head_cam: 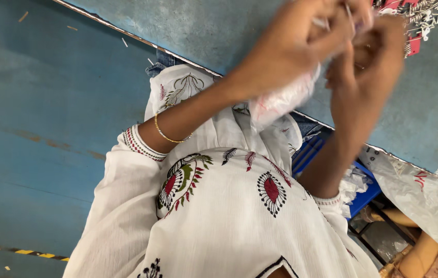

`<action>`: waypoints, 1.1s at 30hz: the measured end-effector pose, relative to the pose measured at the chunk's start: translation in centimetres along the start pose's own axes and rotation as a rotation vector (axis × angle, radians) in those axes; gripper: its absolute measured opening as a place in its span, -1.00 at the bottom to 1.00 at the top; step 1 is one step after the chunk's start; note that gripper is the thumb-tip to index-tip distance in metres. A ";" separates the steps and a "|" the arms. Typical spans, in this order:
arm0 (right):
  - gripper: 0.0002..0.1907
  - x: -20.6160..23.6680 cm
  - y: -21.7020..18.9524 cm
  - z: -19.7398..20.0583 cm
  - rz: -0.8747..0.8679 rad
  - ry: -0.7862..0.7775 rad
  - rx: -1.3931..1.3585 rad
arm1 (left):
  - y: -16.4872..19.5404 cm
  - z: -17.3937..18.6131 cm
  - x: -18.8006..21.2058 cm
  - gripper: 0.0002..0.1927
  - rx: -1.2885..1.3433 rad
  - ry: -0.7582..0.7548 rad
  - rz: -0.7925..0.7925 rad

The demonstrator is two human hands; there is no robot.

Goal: The person sits at a factory workbench and packs small red pin-style components into small clear plastic poly bags by hand, opening each bag, filling it with components from a pile on the table, and setting filled bags aside. Near the end they gather loose components from the table into their hand.

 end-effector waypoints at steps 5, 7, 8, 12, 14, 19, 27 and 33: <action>-0.71 6.8 -2.6 -2.1 -0.183 -0.918 0.102 | 0.9 6.0 0.8 -0.93 -0.117 0.222 0.158; -0.57 11.0 0.3 -5.3 -0.122 -1.091 0.069 | 1.0 7.1 1.3 -0.91 -0.145 0.262 0.174; -0.54 12.4 2.3 -7.1 0.016 -1.101 0.103 | 1.0 7.3 1.5 -0.90 -0.151 0.268 0.175; -0.74 15.1 16.0 -9.9 -0.095 -0.887 0.538 | 0.9 7.1 1.9 -0.84 -0.162 0.276 0.170; -0.67 16.1 21.0 -10.5 -0.123 -0.847 0.555 | 1.2 7.1 1.9 -0.82 -0.166 0.284 0.163; -0.63 17.2 26.0 -11.0 -0.186 -0.875 0.586 | 2.3 7.5 2.3 -0.75 -0.174 0.324 0.153; -0.74 12.9 10.6 -8.8 -0.236 -0.801 0.325 | 3.7 8.8 5.1 -0.65 -0.164 0.385 0.139; -0.83 9.4 -3.4 -5.5 0.164 -0.636 0.102 | 2.0 6.7 5.0 -0.72 -0.138 0.372 0.351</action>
Point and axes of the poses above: each hand's wrist, its own x-axis away from the middle knuckle, its own z-axis out of the back of the hand, y = z × x, the point moved 7 cm from there along -x, towards the middle knuckle, and after that the axes turned 7 degrees about z, right-handed, at the moved point
